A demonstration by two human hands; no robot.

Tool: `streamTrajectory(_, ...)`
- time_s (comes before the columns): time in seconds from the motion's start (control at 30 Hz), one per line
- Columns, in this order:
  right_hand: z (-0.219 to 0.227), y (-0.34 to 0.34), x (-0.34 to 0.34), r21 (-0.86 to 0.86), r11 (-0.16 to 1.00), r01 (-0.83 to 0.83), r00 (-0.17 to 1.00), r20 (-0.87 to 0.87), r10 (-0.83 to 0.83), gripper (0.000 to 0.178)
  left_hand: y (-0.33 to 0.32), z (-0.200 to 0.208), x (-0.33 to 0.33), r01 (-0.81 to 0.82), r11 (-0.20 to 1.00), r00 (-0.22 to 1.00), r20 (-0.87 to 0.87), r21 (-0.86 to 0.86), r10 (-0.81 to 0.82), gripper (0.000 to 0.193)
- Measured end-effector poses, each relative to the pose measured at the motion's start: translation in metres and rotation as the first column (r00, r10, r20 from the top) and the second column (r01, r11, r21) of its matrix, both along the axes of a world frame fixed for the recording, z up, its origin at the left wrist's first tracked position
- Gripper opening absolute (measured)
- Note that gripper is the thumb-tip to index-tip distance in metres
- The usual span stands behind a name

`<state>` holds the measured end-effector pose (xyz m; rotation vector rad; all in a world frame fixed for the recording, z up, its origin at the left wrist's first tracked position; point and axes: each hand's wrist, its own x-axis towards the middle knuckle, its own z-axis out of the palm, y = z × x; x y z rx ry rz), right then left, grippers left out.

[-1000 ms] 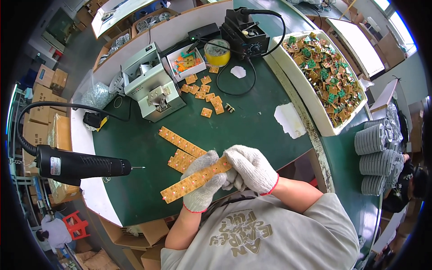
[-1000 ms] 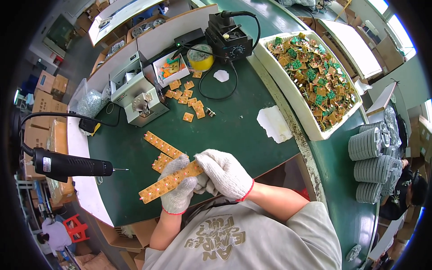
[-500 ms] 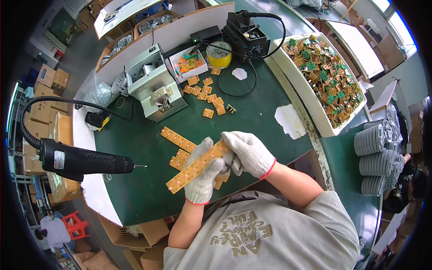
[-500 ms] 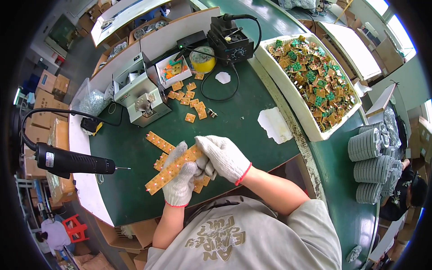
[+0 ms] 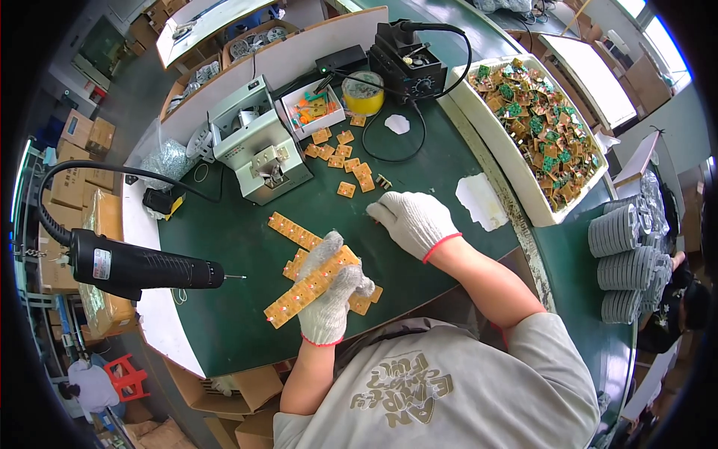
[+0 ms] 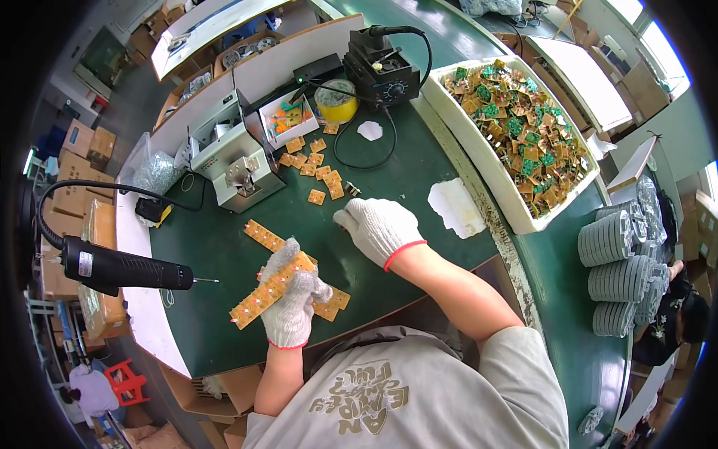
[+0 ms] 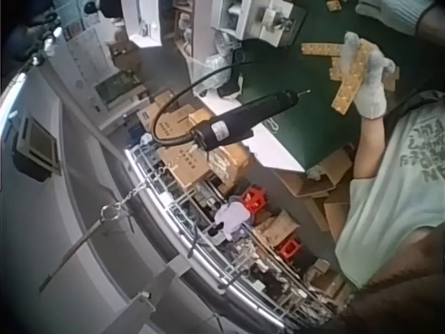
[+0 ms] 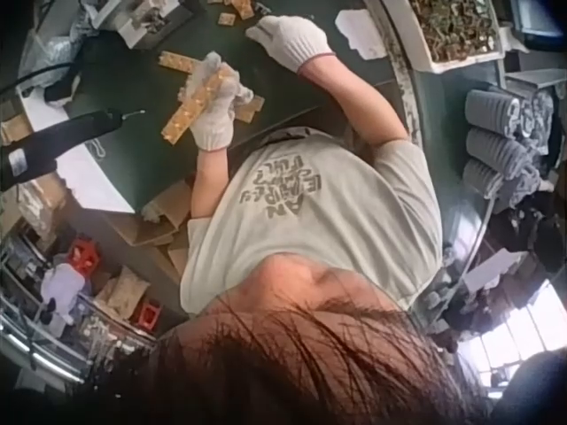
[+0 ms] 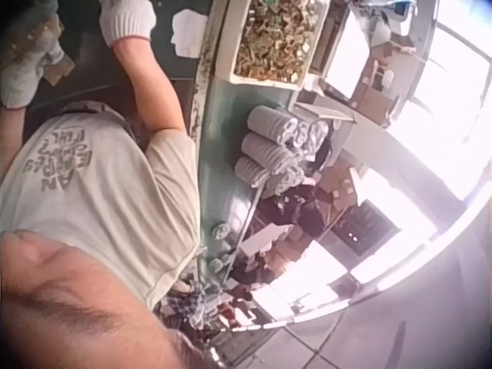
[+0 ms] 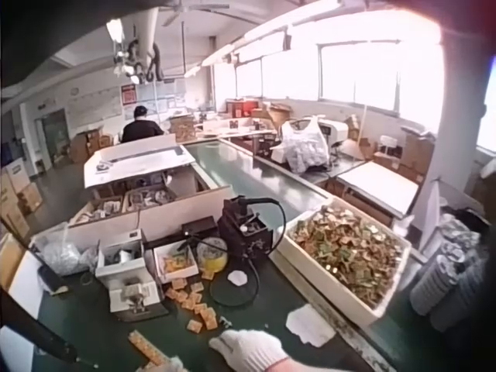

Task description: The person breaks circuit board panels into strips and separates them into individual pieces by hand, then takes off their gloves.

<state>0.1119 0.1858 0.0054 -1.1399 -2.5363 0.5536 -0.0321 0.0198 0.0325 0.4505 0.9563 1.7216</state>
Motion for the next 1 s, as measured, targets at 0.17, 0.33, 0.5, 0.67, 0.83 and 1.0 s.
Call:
streamTrajectory(0.17,0.025,-0.003,0.004,0.012,0.991,0.132,0.988,-0.079,-0.131,0.032,-0.002,0.001,-0.001,0.007,1.0,0.999,-0.051,-0.021,-0.008,0.059)
streamTrajectory(0.33,0.07,-0.029,0.017,-0.893,0.412,-0.181,0.813,-0.371,-0.448,0.03,-0.008,-0.011,-0.009,0.13,0.991,0.987,0.092,0.029,-0.132,0.057)
streamTrajectory(0.5,0.054,-0.048,0.019,-0.902,0.175,-0.396,0.816,-0.432,-0.384,0.028,0.004,-0.006,0.005,0.138,0.988,0.98,-0.136,-0.072,-0.147,0.055)
streamTrajectory(0.67,0.062,-0.052,0.021,-0.903,0.24,-0.356,0.821,-0.425,-0.381,0.028,-0.004,-0.047,-0.02,0.197,0.966,0.948,-0.282,0.165,-0.146,0.054)
streamTrajectory(0.83,0.064,-0.059,0.02,-0.897,0.185,-0.402,0.778,-0.441,-0.448,0.026,-0.003,-0.008,-0.002,0.172,0.983,0.982,0.064,0.072,-0.176,0.054)
streamTrajectory(1.0,0.049,-0.076,0.015,-0.899,0.077,-0.431,0.689,-0.383,-0.616,0.025,-0.008,-0.017,0.003,0.141,0.981,0.982,0.107,0.133,-0.155,0.054)
